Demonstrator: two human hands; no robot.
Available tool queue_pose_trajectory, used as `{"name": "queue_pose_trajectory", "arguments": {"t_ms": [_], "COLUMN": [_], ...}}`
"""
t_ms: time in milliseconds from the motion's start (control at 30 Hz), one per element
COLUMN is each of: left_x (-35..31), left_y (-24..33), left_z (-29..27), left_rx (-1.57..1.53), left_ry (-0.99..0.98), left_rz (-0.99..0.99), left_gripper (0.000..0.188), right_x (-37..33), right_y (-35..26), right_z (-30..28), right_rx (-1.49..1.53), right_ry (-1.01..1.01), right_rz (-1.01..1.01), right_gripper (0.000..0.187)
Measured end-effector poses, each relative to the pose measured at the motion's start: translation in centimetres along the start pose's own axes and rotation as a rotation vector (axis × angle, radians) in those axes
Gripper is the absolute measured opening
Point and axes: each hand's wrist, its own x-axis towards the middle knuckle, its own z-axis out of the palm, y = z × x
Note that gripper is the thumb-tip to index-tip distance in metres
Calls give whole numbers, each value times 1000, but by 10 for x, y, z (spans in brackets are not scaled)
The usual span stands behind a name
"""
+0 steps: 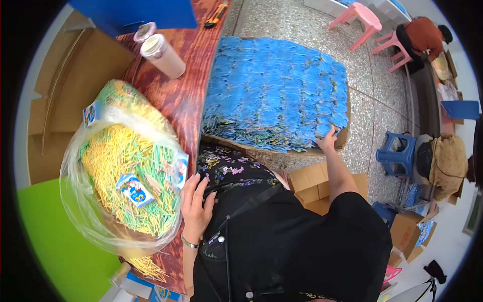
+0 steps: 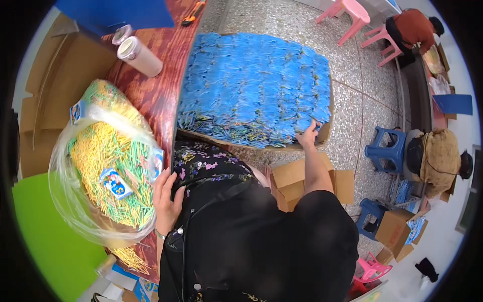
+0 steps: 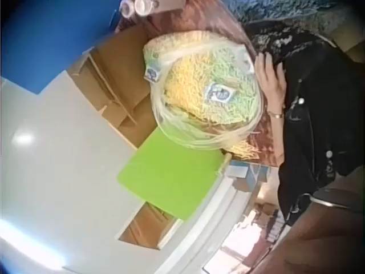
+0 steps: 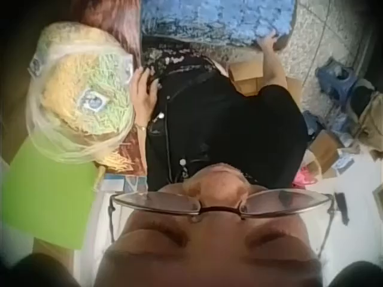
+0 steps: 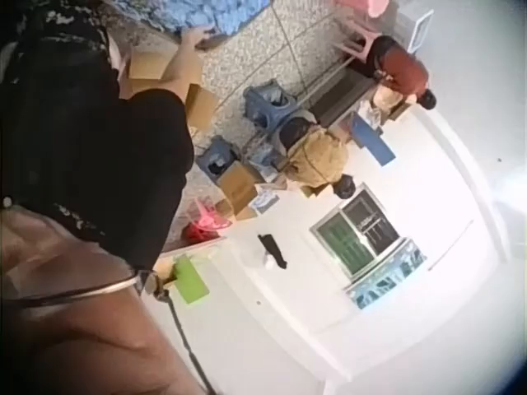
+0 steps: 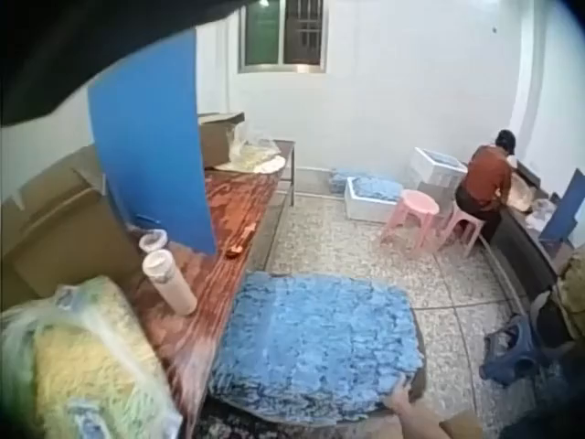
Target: Placing small product packets into a large container filled with yellow and green shredded paper.
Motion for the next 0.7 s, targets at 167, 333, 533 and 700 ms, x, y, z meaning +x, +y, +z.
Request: {"name": "queue_pose_trajectory", "arguments": {"t_ms": [167, 333, 533, 700], "left_x": [-17, -44, -93, -109], "left_y": [-3, -27, -45, -67], "left_z": [-12, -36, -64, -83], "left_rx": [-39, -84, -59, 4], "left_ry": [54, 313, 580, 656], "left_rz": [-23, -72, -279, -462], "left_gripper": [47, 40, 31, 27], "right_x": [11, -23, -307, -412], "right_y": [14, -165, -444, -521], "right_z": [-78, -98, -64, 30], "right_rx": [-459, -108, 271, -84], "right_ry": [-31, 209, -437, -328], "right_rz": [-322, -945, -1700, -2063], "right_gripper": [109, 58, 10, 27]}}
